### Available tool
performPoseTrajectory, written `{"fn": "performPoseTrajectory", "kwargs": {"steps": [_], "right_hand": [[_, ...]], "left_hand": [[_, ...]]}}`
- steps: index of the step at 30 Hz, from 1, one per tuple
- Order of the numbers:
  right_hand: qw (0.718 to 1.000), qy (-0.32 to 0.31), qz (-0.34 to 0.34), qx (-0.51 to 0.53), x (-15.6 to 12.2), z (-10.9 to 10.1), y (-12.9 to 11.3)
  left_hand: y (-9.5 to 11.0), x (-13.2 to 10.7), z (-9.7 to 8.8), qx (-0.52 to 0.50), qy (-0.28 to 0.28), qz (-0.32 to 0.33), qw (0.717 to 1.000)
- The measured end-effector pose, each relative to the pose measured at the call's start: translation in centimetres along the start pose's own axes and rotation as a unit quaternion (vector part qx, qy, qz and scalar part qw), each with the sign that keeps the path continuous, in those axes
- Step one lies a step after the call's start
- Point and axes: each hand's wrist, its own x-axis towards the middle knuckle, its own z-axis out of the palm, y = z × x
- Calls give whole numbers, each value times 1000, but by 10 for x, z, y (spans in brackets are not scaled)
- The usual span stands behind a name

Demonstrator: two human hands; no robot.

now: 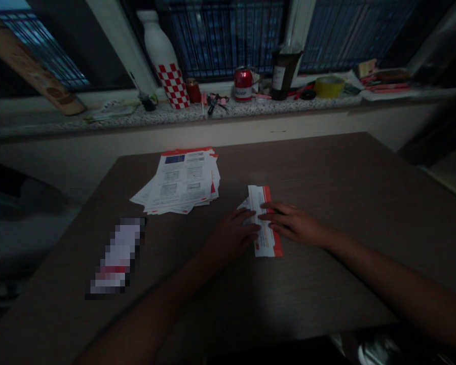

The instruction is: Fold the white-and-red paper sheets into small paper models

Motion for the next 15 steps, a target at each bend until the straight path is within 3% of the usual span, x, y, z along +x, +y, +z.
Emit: {"fn": "performPoseTrajectory", "kwargs": {"steps": [7,15], "right_hand": [[1000,-4,-10,0,0,-1,0],[1000,5,-9,12,-1,0,2]], "left_hand": [[-9,-8,-6,-7,-49,44,998],[-7,-9,-14,3,-66,53,996]]}}
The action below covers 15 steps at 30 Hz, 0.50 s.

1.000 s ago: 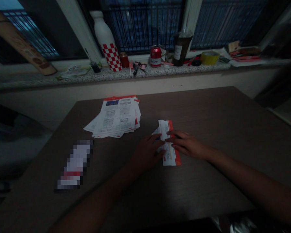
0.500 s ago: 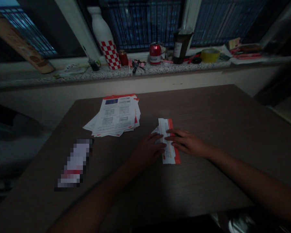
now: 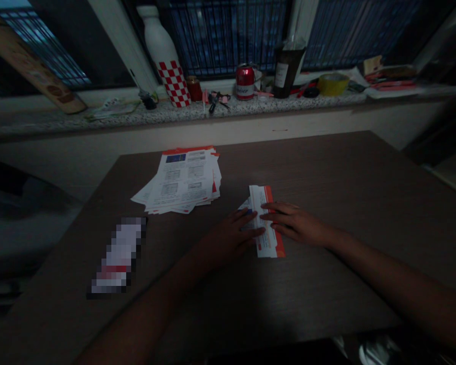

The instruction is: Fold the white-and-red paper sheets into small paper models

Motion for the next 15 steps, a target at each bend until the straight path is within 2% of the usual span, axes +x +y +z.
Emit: {"fn": "performPoseTrajectory", "kwargs": {"steps": [5,15], "right_hand": [[1000,-2,1,0,0,1,1],[1000,1,-1,-8,0,2,0]], "left_hand": [[-2,-2,1,4,-2,1,1000],[-3,2,1,-5,4,-42,999]]}}
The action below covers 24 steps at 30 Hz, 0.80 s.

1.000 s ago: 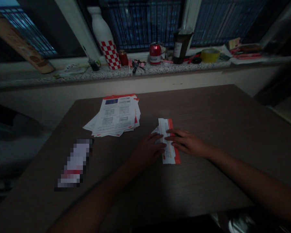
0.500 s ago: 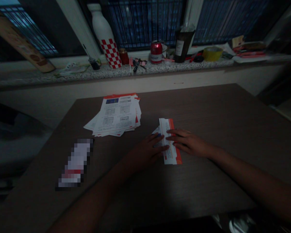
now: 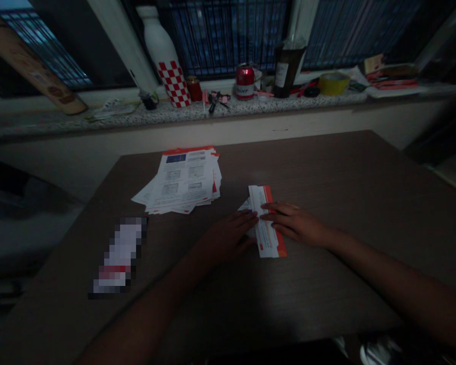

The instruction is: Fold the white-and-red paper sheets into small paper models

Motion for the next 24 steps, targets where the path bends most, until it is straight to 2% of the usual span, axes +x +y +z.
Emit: {"fn": "performPoseTrajectory", "kwargs": {"steps": [5,12,18,24], "right_hand": [[1000,-6,1,-5,1,-1,-1],[1000,-15,7,-11,0,0,-1],[1000,-1,19,6,1,-1,-1],[995,46,47,76,8,0,-1]], "left_hand": [[3,2,4,20,1,-15,1000],[14,6,1,23,33,-26,999],[20,13,8,20,83,-55,995],[20,16,14,25,88,-73,993]]}}
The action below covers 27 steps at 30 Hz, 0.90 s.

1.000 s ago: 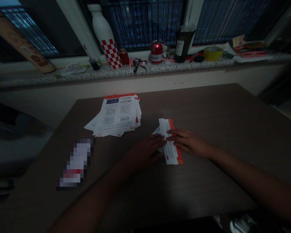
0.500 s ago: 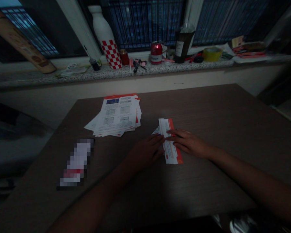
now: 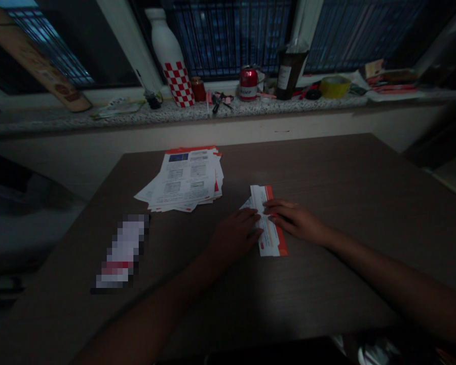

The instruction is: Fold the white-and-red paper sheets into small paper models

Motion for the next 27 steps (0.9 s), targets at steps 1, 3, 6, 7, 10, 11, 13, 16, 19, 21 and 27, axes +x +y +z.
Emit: {"fn": "performPoseTrajectory", "kwargs": {"steps": [1,3,6,7,10,11,13,16,19,21,27], "right_hand": [[1000,6,4,10,1,1,0],[1000,17,6,22,4,2,1],[999,41,4,25,9,4,3],[999,46,5,22,10,4,4],[999,50,14,9,15,5,4],[999,49,18,5,17,5,3],[998,52,25,-3,20,5,2],[998,54,32,-13,24,6,1],[998,57,37,-14,26,8,1],[997,60,40,-16,27,9,1],[997,58,49,-22,29,10,4]], "left_hand": [[0,0,0,-1,0,-2,1000],[-1,0,0,-4,-1,-4,1000],[0,0,0,-9,0,-7,1000],[0,0,0,-10,0,-8,1000],[1,0,-2,-12,-5,-13,1000],[2,1,-2,-12,-7,-15,1000],[3,1,-4,-11,-14,-19,1000],[4,1,-4,-5,-22,-22,1000],[4,1,-3,-1,-19,-26,999],[3,1,-2,-2,-19,-28,999],[4,1,-4,-5,-27,-33,999]]}}
